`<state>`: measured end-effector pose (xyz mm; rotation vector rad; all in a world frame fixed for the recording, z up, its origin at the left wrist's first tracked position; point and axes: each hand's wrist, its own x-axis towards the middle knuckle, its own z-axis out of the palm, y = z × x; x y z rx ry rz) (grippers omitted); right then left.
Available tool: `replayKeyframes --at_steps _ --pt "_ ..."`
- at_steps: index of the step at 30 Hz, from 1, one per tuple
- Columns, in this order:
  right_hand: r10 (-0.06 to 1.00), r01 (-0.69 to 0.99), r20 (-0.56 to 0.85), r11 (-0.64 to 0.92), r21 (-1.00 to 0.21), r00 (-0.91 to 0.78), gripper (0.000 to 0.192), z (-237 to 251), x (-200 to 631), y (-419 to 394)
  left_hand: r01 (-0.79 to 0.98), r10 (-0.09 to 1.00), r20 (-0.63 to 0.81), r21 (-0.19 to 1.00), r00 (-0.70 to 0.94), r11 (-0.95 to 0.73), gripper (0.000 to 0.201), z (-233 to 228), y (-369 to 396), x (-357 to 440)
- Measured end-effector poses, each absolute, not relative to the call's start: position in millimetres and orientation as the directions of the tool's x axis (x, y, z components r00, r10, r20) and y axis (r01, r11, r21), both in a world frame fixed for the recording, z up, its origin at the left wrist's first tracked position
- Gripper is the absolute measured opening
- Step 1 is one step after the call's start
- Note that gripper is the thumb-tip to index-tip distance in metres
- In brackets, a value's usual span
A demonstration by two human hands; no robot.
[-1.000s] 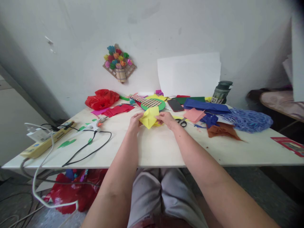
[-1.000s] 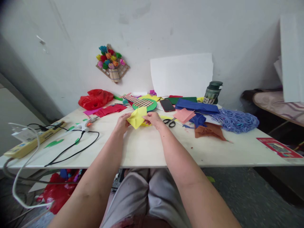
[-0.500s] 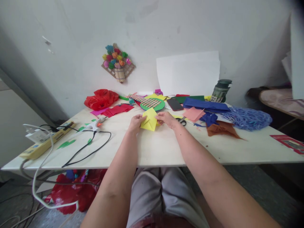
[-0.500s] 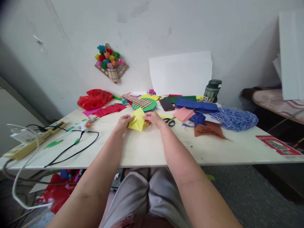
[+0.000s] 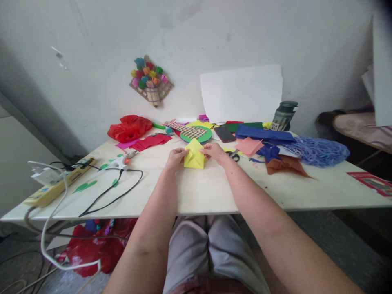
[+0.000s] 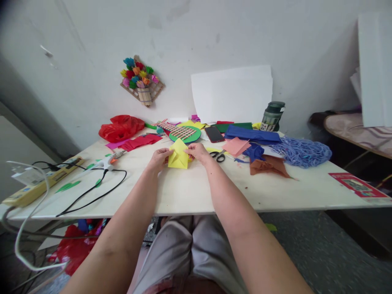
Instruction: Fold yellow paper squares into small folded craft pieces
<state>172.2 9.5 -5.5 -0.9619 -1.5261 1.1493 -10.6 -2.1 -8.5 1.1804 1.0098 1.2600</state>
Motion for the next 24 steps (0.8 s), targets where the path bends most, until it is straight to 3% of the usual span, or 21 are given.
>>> replayKeyframes --at_steps 24 --pt "0.937 -0.044 0.238 0.235 -0.971 -0.257 0.018 -0.7 173.1 6.4 -0.189 0.977 0.134 0.977 0.167 -0.102 0.025 -6.6 -3.2 -16.7"
